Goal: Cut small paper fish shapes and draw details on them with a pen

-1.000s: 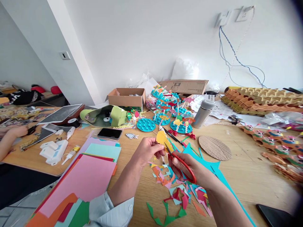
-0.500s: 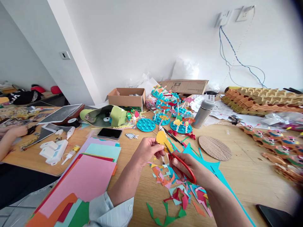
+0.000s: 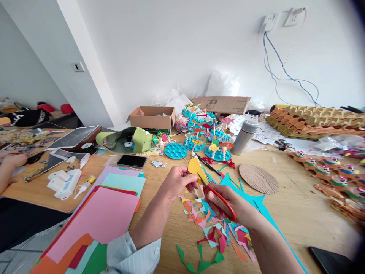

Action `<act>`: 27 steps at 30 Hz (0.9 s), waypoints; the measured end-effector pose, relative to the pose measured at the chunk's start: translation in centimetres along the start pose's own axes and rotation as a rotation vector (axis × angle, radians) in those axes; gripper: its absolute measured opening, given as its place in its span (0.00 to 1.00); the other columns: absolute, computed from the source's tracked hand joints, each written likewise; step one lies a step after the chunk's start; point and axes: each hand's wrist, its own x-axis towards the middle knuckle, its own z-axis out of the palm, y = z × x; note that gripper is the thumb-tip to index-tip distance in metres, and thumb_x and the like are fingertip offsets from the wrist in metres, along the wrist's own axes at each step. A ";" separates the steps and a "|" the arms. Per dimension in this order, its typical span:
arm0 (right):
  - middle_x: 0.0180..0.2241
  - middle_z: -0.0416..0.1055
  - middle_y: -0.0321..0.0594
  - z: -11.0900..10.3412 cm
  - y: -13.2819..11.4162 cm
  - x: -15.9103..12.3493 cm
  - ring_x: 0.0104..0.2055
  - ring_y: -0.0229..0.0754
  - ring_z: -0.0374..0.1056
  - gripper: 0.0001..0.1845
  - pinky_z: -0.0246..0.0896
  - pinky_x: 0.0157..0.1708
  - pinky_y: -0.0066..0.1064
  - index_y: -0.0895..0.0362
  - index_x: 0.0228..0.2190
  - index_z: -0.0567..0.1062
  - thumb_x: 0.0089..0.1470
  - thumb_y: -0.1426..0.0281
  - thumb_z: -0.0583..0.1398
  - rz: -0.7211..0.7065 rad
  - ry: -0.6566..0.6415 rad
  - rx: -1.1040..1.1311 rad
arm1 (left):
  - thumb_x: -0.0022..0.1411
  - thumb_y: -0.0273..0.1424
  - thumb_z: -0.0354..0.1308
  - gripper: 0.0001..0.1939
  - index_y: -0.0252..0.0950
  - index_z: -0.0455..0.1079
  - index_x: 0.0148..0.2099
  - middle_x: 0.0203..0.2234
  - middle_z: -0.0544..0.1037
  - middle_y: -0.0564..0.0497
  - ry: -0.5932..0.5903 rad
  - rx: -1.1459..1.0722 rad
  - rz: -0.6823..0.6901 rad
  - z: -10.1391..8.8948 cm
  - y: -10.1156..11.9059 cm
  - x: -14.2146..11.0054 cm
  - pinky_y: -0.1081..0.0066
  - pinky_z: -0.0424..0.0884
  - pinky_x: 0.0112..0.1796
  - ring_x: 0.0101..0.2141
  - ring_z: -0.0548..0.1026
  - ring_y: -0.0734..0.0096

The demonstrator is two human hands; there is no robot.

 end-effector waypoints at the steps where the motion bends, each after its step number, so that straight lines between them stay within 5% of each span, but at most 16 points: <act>1: 0.16 0.59 0.28 0.0 0.0 0.0 0.15 0.29 0.54 0.28 0.49 0.13 0.21 0.57 0.31 0.64 0.54 0.43 0.53 0.002 0.000 -0.001 | 0.46 0.35 0.60 0.11 0.31 0.70 0.26 0.18 0.73 0.50 0.001 0.000 -0.001 0.0 0.0 0.0 0.76 0.65 0.22 0.18 0.68 0.77; 27: 0.17 0.58 0.28 0.0 -0.1 0.0 0.15 0.29 0.53 0.28 0.50 0.14 0.22 0.57 0.30 0.64 0.54 0.43 0.53 0.009 0.005 -0.016 | 0.46 0.36 0.60 0.11 0.31 0.70 0.27 0.18 0.74 0.50 -0.017 0.008 -0.007 -0.1 -0.3 0.0 0.75 0.65 0.22 0.19 0.69 0.76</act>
